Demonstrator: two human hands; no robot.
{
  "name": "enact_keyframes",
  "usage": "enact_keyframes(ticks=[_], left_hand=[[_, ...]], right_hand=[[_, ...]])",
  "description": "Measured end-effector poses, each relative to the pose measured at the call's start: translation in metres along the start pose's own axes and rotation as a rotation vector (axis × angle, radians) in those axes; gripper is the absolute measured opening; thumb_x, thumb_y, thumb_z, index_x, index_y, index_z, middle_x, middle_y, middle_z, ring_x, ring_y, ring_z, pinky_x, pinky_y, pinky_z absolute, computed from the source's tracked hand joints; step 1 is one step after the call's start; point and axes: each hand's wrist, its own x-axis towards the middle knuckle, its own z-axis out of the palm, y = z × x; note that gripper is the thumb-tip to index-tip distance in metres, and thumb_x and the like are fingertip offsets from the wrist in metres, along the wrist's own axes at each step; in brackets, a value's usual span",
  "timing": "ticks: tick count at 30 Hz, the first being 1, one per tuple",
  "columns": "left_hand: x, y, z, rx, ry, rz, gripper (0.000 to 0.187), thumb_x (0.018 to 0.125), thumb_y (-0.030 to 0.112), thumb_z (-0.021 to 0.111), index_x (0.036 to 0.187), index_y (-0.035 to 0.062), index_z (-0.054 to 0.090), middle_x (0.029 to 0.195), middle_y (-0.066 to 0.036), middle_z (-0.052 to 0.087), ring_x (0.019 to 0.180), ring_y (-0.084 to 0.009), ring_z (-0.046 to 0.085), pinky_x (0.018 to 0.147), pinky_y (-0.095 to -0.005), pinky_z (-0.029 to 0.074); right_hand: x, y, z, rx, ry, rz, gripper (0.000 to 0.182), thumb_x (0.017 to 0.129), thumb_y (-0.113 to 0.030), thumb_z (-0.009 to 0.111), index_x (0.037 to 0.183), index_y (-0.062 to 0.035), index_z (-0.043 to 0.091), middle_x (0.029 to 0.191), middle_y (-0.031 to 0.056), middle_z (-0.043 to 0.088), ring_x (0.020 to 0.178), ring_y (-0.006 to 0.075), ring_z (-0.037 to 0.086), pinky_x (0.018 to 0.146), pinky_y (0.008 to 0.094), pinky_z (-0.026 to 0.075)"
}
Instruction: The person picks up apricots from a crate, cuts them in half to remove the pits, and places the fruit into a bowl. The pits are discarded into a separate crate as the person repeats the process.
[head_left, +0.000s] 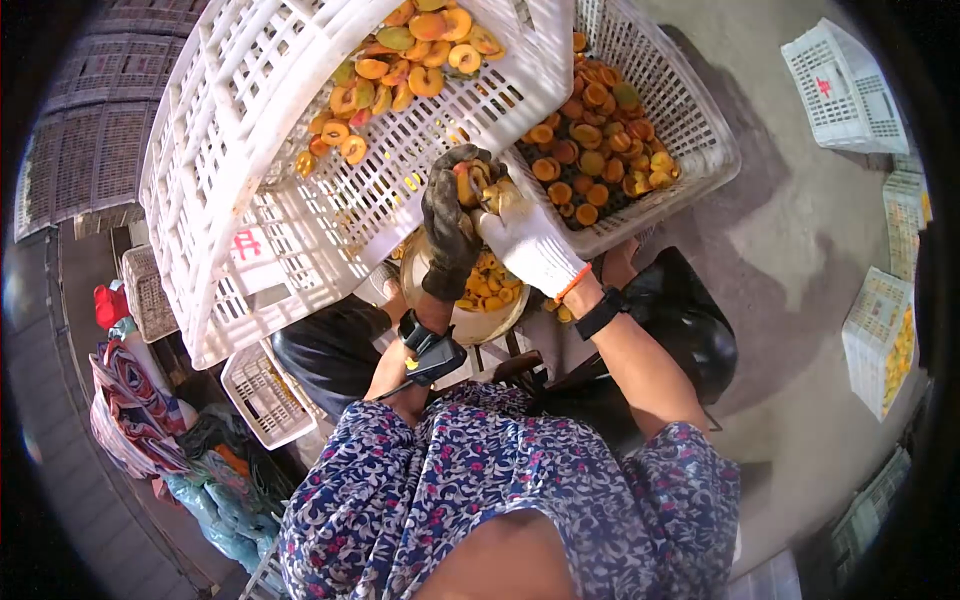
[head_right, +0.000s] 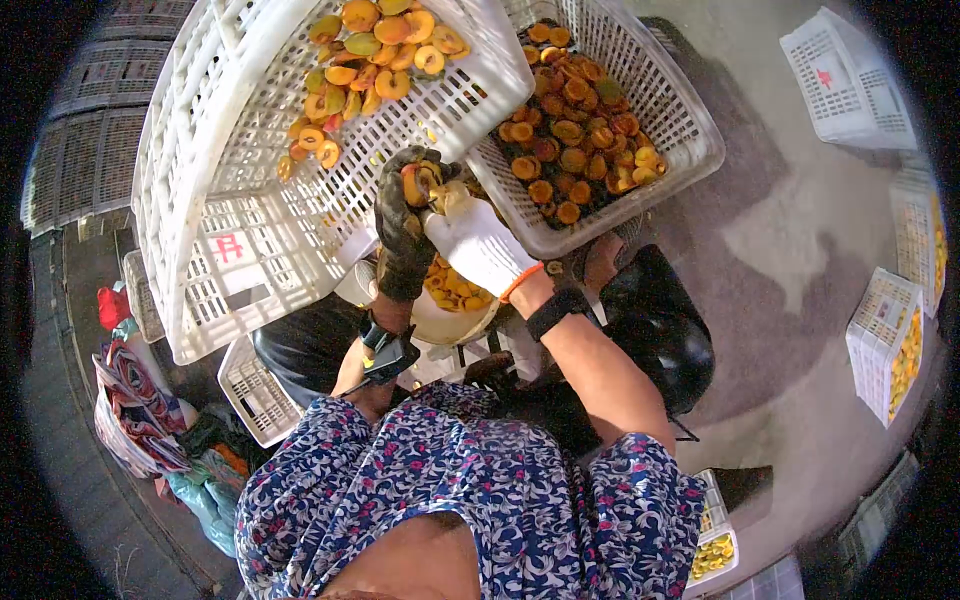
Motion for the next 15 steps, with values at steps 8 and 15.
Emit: enact_keyframes(ticks=[8,15], left_hand=[[-0.002,0.005,-0.003,0.225,0.003,0.060,0.057,0.096,0.050,0.035,0.116,-0.0025,0.045,0.107,-0.017,0.057,0.097,-0.0248,0.059,0.089,-0.0369,0.049],[0.008,0.023,0.015,-0.078,0.040,-0.078,0.055,0.098,0.047,0.031,0.116,-0.0023,0.046,0.106,-0.016,0.058,0.097,-0.0246,0.059,0.089,-0.0363,0.049]], right_hand=[[0.010,-0.012,-0.005,1.067,-0.189,0.778,0.027,0.084,-0.022,0.049,0.070,0.0017,0.052,0.056,0.0135,0.051,0.055,0.0217,0.055,0.052,0.0332,0.043],[0.011,-0.005,-0.002,0.520,0.116,0.425,0.021,0.083,-0.016,0.053,0.084,0.0045,0.050,0.069,0.0204,0.053,0.064,0.0342,0.055,0.057,0.0399,0.042]])
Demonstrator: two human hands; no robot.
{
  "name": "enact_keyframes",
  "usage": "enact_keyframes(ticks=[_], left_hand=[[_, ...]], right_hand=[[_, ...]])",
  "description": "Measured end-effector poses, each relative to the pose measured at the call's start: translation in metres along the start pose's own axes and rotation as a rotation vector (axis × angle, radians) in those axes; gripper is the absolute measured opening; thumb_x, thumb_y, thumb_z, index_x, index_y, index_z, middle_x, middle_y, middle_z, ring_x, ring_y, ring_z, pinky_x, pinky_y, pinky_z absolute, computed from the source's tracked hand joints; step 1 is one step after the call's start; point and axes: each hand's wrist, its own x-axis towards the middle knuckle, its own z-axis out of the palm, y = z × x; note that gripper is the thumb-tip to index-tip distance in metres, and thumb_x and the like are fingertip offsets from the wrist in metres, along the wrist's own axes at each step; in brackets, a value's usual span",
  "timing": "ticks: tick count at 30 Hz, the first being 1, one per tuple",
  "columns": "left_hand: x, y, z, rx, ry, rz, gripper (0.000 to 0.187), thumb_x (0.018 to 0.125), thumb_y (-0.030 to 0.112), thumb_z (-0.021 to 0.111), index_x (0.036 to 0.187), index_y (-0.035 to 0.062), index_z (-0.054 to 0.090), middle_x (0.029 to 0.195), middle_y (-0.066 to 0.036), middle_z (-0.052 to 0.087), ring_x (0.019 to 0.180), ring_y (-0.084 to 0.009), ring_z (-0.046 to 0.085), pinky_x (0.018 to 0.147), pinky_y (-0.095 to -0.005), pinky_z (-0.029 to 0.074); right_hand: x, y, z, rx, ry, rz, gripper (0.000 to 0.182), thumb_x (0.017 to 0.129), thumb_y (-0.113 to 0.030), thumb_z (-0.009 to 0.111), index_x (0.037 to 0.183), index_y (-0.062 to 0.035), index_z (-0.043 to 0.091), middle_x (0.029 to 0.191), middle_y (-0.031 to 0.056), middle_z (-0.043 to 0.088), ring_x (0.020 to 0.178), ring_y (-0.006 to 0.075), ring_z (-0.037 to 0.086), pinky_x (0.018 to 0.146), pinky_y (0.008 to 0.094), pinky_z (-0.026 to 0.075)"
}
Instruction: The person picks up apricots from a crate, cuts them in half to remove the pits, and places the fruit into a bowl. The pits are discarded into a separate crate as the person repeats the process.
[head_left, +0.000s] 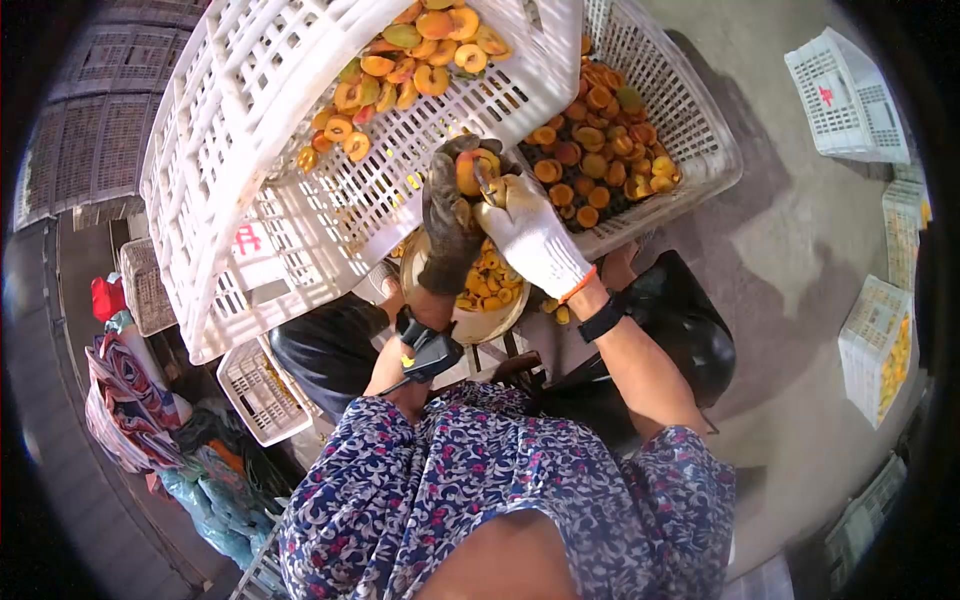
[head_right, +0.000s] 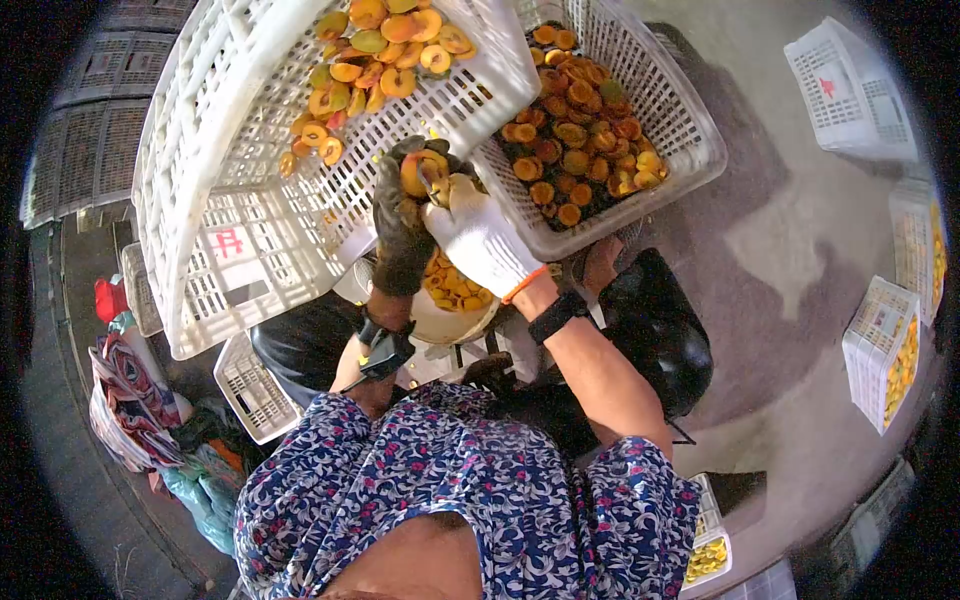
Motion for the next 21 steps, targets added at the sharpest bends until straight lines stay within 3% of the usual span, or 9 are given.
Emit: enact_keyframes(ticks=[2,5,6,10,12,14,17,19,21], left_hand=[[0.001,0.010,0.004,-0.099,-0.038,-0.104,0.053,0.099,0.045,0.030,0.115,-0.0024,0.048,0.106,-0.014,0.060,0.095,-0.0242,0.060,0.086,-0.0352,0.049],[0.002,0.016,-0.005,0.138,-0.103,-0.077,0.053,0.099,0.045,0.031,0.110,-0.0022,0.052,0.103,-0.014,0.061,0.092,-0.0233,0.061,0.084,-0.0343,0.050],[0.003,0.014,-0.011,0.272,-0.059,-0.108,0.052,0.099,0.044,0.031,0.106,-0.0024,0.055,0.097,-0.013,0.062,0.089,-0.0228,0.061,0.083,-0.0343,0.050],[0.009,0.036,-0.004,0.621,-0.250,0.056,0.055,0.099,0.044,0.034,0.089,-0.0017,0.063,0.084,-0.008,0.063,0.081,-0.0155,0.058,0.078,-0.0282,0.047],[0.007,0.047,-0.005,0.696,-0.305,0.017,0.055,0.099,0.045,0.034,0.091,-0.0013,0.063,0.085,-0.008,0.063,0.081,-0.0152,0.058,0.078,-0.0279,0.047],[0.013,0.038,-0.024,0.502,-0.359,-0.285,0.052,0.099,0.044,0.032,0.100,-0.0003,0.060,0.091,-0.008,0.063,0.083,-0.0145,0.059,0.079,-0.0273,0.047],[0.007,0.026,-0.026,0.364,-0.348,-0.025,0.053,0.100,0.042,0.028,0.119,-0.0042,0.048,0.108,-0.014,0.058,0.096,-0.0203,0.060,0.083,-0.0314,0.051],[0.000,0.018,-0.019,0.577,-0.247,0.023,0.056,0.099,0.045,0.028,0.117,-0.0039,0.049,0.107,-0.014,0.059,0.092,-0.0205,0.062,0.082,-0.0309,0.051],[-0.010,-0.002,-0.023,0.169,0.041,-0.034,0.056,0.099,0.046,0.030,0.110,-0.0030,0.054,0.099,-0.012,0.061,0.083,-0.0153,0.059,0.080,-0.0271,0.047]], right_hand=[[-0.001,0.009,-0.002,0.021,-0.002,0.124,0.020,0.082,-0.014,0.054,0.084,0.0048,0.050,0.074,0.0228,0.053,0.069,0.0369,0.055,0.059,0.0416,0.042],[-0.011,0.032,0.016,-0.294,-0.067,-0.174,0.029,0.084,-0.021,0.052,0.092,0.0061,0.046,0.068,0.0281,0.055,0.066,0.0432,0.058,0.055,0.0471,0.047],[-0.009,0.017,-0.002,-0.586,-0.105,-0.527,0.028,0.084,-0.022,0.051,0.083,0.0057,0.048,0.070,0.0269,0.057,0.068,0.0379,0.061,0.055,0.0451,0.048],[-0.004,-0.007,-0.019,-0.576,-0.253,-0.489,0.029,0.083,-0.023,0.050,0.077,0.0049,0.052,0.074,0.0251,0.059,0.069,0.0314,0.063,0.052,0.0412,0.048],[0.004,-0.031,-0.035,0.147,-0.479,0.477,0.031,0.084,-0.026,0.051,0.076,0.0035,0.056,0.068,0.0175,0.059,0.063,0.0248,0.062,0.050,0.0365,0.046],[0.004,-0.031,-0.040,0.215,-0.499,0.539,0.035,0.083,-0.032,0.052,0.075,0.0021,0.056,0.064,0.0126,0.056,0.058,0.0199,0.057,0.047,0.0335,0.043],[0.001,-0.015,-0.030,0.463,-0.414,0.455,0.040,0.083,-0.038,0.054,0.070,-0.0003,0.056,0.056,0.0058,0.051,0.046,0.0151,0.048,0.042,0.0294,0.037],[0.004,-0.023,-0.033,0.393,-0.415,0.493,0.038,0.084,-0.036,0.055,0.070,-0.0011,0.057,0.058,0.0066,0.053,0.049,0.0154,0.051,0.045,0.0286,0.038],[0.004,-0.024,-0.033,0.406,-0.504,0.578,0.036,0.084,-0.034,0.054,0.072,-0.0004,0.057,0.059,0.0072,0.053,0.051,0.0161,0.053,0.047,0.0300,0.040]])
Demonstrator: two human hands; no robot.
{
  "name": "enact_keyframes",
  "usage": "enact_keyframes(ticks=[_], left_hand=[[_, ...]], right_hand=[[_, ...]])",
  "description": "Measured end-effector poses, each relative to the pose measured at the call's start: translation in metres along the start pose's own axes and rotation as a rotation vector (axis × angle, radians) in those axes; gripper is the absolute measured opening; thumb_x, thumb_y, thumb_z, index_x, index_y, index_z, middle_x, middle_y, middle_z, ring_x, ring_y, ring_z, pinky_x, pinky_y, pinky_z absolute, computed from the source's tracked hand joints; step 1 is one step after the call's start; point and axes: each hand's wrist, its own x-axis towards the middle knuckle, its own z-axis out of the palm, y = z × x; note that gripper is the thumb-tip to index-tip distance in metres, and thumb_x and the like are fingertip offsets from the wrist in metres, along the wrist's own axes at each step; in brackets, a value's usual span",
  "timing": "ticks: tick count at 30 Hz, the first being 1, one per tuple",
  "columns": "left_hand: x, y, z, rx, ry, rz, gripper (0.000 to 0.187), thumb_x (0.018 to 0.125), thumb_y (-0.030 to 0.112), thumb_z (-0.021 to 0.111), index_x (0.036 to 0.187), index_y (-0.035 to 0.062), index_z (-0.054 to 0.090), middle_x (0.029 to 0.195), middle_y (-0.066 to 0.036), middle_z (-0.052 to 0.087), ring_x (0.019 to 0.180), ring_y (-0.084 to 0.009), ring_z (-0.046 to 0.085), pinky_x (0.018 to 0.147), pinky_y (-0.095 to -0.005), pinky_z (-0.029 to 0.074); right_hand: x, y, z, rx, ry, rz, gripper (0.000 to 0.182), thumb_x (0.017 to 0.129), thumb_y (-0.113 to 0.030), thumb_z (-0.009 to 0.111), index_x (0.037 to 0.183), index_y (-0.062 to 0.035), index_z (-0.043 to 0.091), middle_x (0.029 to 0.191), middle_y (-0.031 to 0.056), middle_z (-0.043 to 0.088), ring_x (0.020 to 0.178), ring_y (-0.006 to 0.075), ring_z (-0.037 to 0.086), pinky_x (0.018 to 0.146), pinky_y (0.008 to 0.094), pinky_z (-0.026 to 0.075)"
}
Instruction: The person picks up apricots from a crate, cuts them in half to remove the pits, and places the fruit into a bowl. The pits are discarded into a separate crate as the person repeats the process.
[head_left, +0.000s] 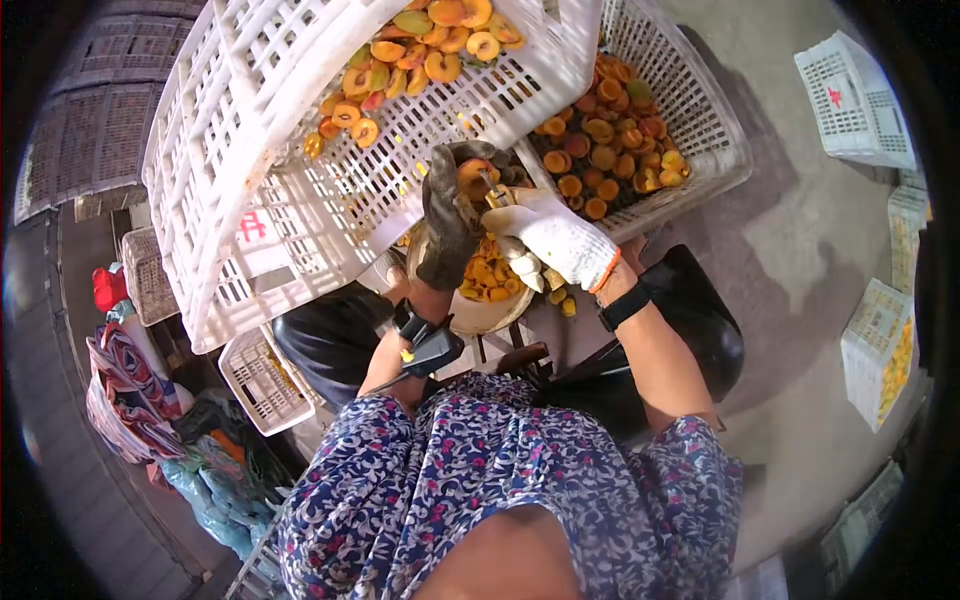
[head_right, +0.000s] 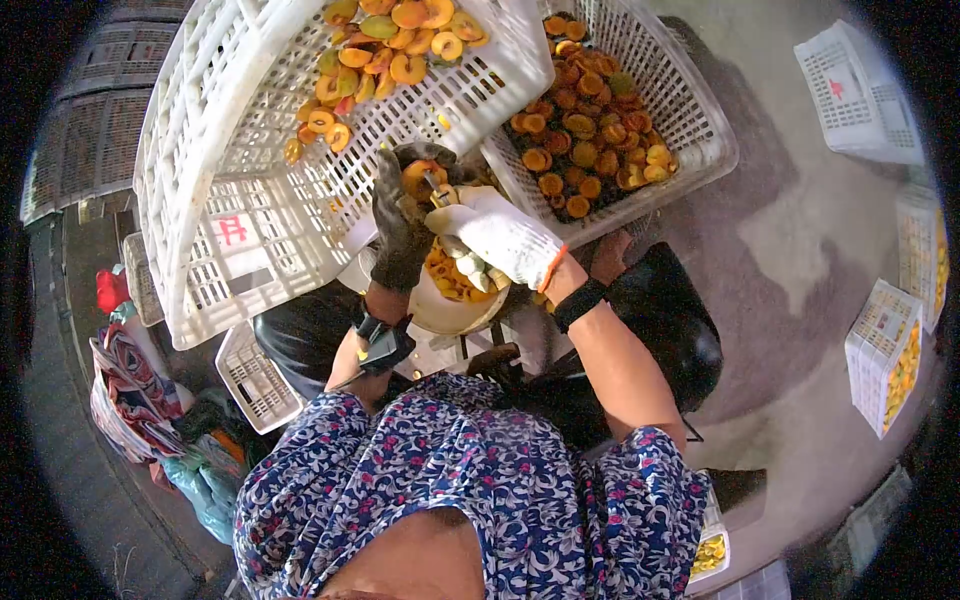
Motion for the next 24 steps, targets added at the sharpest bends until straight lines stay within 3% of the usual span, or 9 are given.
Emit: enact_keyframes(ticks=[2,5,8,9,12,16,18,21,24], left_hand=[[0.008,-0.017,-0.016,0.095,0.044,0.070,0.056,0.099,0.046,0.029,0.109,-0.0030,0.053,0.098,-0.013,0.061,0.084,-0.0202,0.063,0.082,-0.0308,0.051],[0.013,0.025,0.002,0.348,-0.265,0.106,0.056,0.099,0.045,0.030,0.095,-0.0025,0.059,0.087,-0.011,0.063,0.079,-0.0174,0.061,0.076,-0.0301,0.049],[0.015,0.013,-0.012,0.260,-0.285,-0.108,0.058,0.099,0.047,0.031,0.096,-0.0032,0.059,0.084,-0.010,0.063,0.079,-0.0174,0.060,0.075,-0.0289,0.048],[0.013,0.010,-0.011,0.249,-0.249,-0.117,0.059,0.098,0.049,0.032,0.095,-0.0037,0.058,0.084,-0.010,0.062,0.078,-0.0170,0.059,0.074,-0.0289,0.048],[0.013,0.009,-0.020,0.318,-0.369,-0.004,0.058,0.098,0.048,0.032,0.089,-0.0019,0.060,0.081,-0.009,0.062,0.073,-0.0165,0.057,0.071,-0.0290,0.047],[0.008,0.011,-0.030,0.565,-0.577,0.084,0.055,0.098,0.046,0.032,0.088,-0.0005,0.061,0.080,-0.009,0.062,0.075,-0.0174,0.057,0.074,-0.0305,0.046],[0.005,0.010,-0.033,0.527,-0.544,-0.064,0.051,0.098,0.044,0.034,0.086,0.0012,0.060,0.081,-0.009,0.062,0.079,-0.0186,0.058,0.078,-0.0323,0.046],[0.002,-0.002,-0.041,-0.091,-0.446,-0.373,0.044,0.097,0.044,0.039,0.088,0.0041,0.055,0.086,-0.007,0.061,0.082,-0.0184,0.058,0.081,-0.0343,0.048],[0.006,0.001,-0.054,-0.765,-0.168,-0.551,0.044,0.099,0.040,0.036,0.090,0.0019,0.055,0.084,-0.010,0.058,0.079,-0.0210,0.060,0.081,-0.0365,0.053]], right_hand=[[0.001,0.001,0.000,0.012,-0.069,0.092,0.034,0.084,-0.032,0.054,0.074,0.0003,0.057,0.059,0.0078,0.054,0.053,0.0168,0.054,0.050,0.0313,0.041],[0.021,0.028,0.009,-0.536,0.197,-0.223,0.043,0.084,-0.032,0.049,0.088,0.0106,0.054,0.076,0.0306,0.056,0.079,0.0418,0.060,0.069,0.0435,0.047],[0.008,0.015,0.012,-0.349,0.135,-0.094,0.043,0.084,-0.033,0.048,0.088,0.0096,0.055,0.076,0.0292,0.057,0.077,0.0398,0.060,0.067,0.0424,0.047],[0.005,0.012,0.012,-0.189,0.070,-0.135,0.028,0.081,-0.025,0.049,0.079,0.0034,0.053,0.058,0.0110,0.054,0.056,0.0203,0.058,0.053,0.0359,0.044],[0.006,0.004,0.011,-0.182,-0.043,0.117,0.029,0.081,-0.025,0.049,0.080,0.0040,0.053,0.058,0.0110,0.055,0.058,0.0198,0.059,0.055,0.0361,0.045],[0.011,0.028,0.030,-0.388,0.192,-0.404,0.028,0.080,-0.023,0.050,0.081,0.0050,0.053,0.056,0.0112,0.052,0.051,0.0202,0.054,0.050,0.0362,0.045],[0.009,0.036,0.027,-0.117,-0.032,-0.003,0.026,0.084,-0.023,0.050,0.074,0.0016,0.052,0.052,0.0076,0.047,0.040,0.0171,0.046,0.036,0.0327,0.039],[0.009,0.043,0.025,0.752,-0.574,0.177,0.034,0.091,-0.026,0.051,0.063,-0.0093,0.043,0.048,-0.0003,0.040,0.032,0.0090,0.032,0.029,0.0260,0.029],[0.000,0.019,0.021,0.097,-0.610,0.210,0.030,0.091,-0.025,0.052,0.068,-0.0077,0.047,0.050,-0.0002,0.041,0.034,0.0087,0.036,0.030,0.0253,0.030]])
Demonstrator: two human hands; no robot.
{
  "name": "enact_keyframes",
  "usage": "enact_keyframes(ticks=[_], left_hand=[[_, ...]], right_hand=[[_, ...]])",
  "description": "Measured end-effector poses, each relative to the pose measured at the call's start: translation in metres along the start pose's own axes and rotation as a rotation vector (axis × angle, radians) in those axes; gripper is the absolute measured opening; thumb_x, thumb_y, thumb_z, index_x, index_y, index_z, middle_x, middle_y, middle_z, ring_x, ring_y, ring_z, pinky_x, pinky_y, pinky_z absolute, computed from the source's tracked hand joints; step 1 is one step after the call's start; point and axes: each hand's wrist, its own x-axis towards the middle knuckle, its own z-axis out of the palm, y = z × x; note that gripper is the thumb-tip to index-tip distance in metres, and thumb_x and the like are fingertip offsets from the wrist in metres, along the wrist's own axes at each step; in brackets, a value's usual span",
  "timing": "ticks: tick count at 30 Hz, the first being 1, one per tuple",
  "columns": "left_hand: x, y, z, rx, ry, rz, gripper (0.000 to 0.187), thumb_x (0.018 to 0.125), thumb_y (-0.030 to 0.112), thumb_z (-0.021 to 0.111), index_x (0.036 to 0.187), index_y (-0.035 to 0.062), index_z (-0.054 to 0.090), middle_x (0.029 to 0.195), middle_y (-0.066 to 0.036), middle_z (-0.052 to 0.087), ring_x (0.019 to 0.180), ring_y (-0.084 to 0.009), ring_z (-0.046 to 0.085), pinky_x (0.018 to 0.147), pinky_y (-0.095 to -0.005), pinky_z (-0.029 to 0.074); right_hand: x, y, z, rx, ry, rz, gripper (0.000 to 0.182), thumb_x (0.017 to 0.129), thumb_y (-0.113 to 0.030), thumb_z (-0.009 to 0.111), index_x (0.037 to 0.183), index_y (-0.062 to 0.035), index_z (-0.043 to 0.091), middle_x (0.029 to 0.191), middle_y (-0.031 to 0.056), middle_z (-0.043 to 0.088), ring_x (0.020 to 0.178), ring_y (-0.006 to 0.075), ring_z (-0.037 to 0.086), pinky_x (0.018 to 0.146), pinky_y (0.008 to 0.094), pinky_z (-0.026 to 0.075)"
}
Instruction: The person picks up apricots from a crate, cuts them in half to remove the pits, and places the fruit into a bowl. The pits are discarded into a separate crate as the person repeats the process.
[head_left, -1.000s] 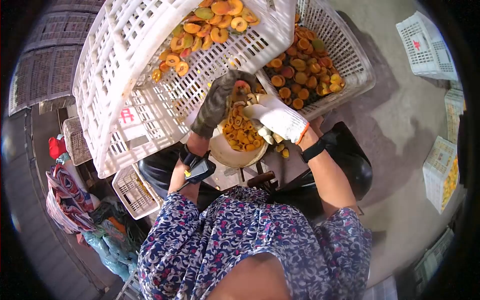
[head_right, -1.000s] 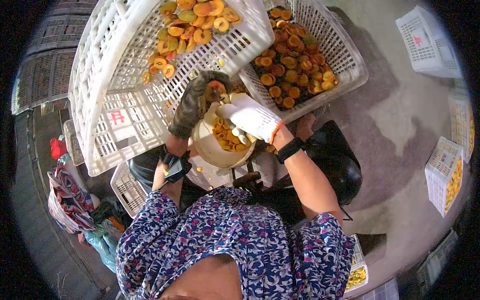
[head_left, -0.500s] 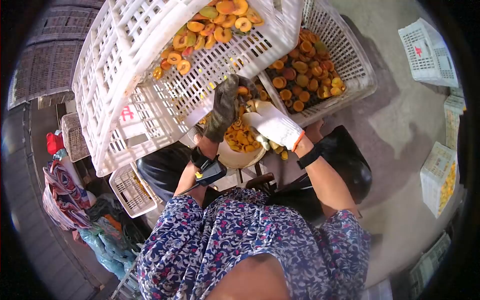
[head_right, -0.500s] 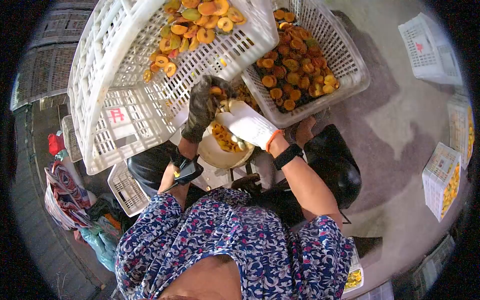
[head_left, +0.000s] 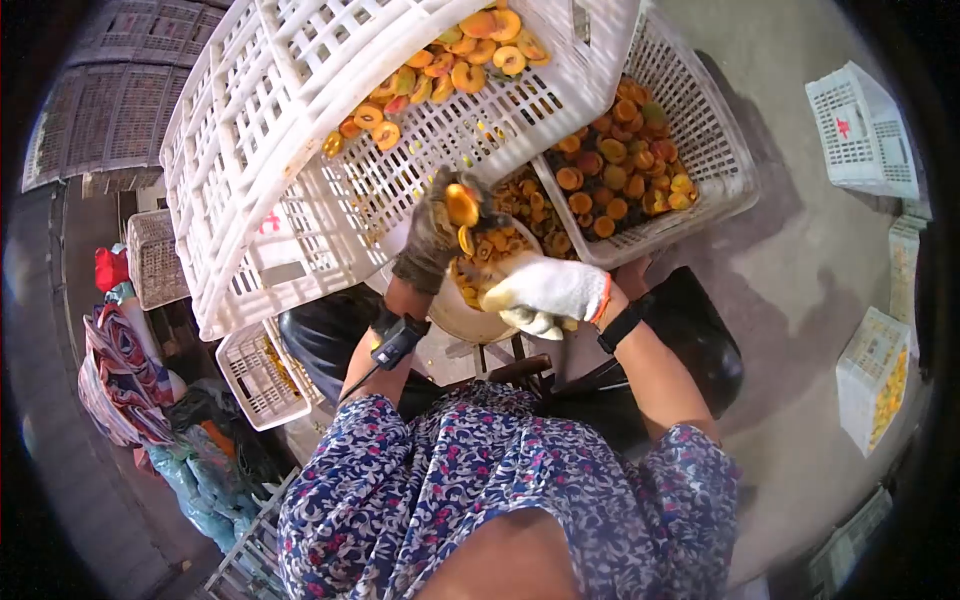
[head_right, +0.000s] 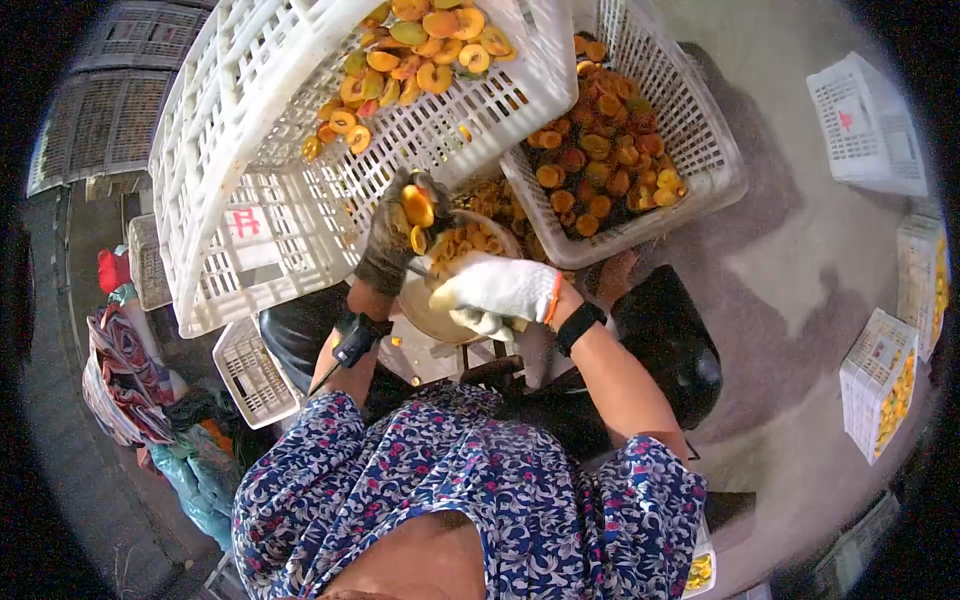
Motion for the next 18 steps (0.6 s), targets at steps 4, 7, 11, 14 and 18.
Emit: enact_keyframes(ticks=[4,7,11,14,18], left_hand=[[0.022,0.016,-0.026,0.542,0.077,0.140,0.053,0.097,0.046,0.037,0.123,0.0000,0.046,0.114,-0.016,0.057,0.107,-0.0240,0.057,0.090,-0.0395,0.050],[0.038,0.011,0.068,0.864,-0.081,0.250,0.055,0.099,0.041,0.035,0.136,0.0005,0.039,0.126,-0.012,0.053,0.118,-0.0241,0.050,0.101,-0.0364,0.038],[0.102,0.051,0.055,2.020,0.136,0.817,0.034,0.088,0.018,0.054,0.120,0.0074,0.055,0.120,-0.016,0.057,0.109,-0.0297,0.056,0.090,-0.0364,0.045],[0.130,0.069,0.003,2.472,0.327,1.093,0.035,0.081,0.014,0.059,0.116,0.0132,0.058,0.109,-0.016,0.060,0.099,-0.0344,0.058,0.081,-0.0427,0.048],[0.116,0.066,0.001,2.532,0.403,0.873,0.037,0.078,0.018,0.064,0.114,0.0130,0.059,0.101,-0.015,0.062,0.092,-0.0340,0.059,0.078,-0.0441,0.048]], right_hand=[[0.012,0.016,0.005,-0.693,0.255,-0.014,0.034,0.085,-0.033,0.052,0.090,0.0005,0.055,0.057,0.0065,0.052,0.044,0.0165,0.051,0.036,0.0294,0.038],[0.002,0.016,0.001,-0.659,0.342,-0.032,0.034,0.085,-0.032,0.051,0.090,0.0016,0.054,0.059,0.0096,0.055,0.043,0.0198,0.052,0.038,0.0316,0.039],[-0.004,0.011,-0.003,-0.683,0.465,-0.120,0.035,0.083,-0.031,0.050,0.087,0.0036,0.054,0.059,0.0137,0.056,0.045,0.0218,0.055,0.039,0.0336,0.042],[-0.011,0.010,-0.002,-0.649,0.501,-0.142,0.034,0.082,-0.029,0.049,0.082,0.0051,0.055,0.058,0.0163,0.056,0.045,0.0233,0.055,0.040,0.0344,0.043],[-0.008,0.019,-0.005,-0.703,0.487,-0.198,0.034,0.082,-0.029,0.050,0.082,0.0054,0.056,0.059,0.0169,0.057,0.045,0.0249,0.055,0.041,0.0345,0.043]])
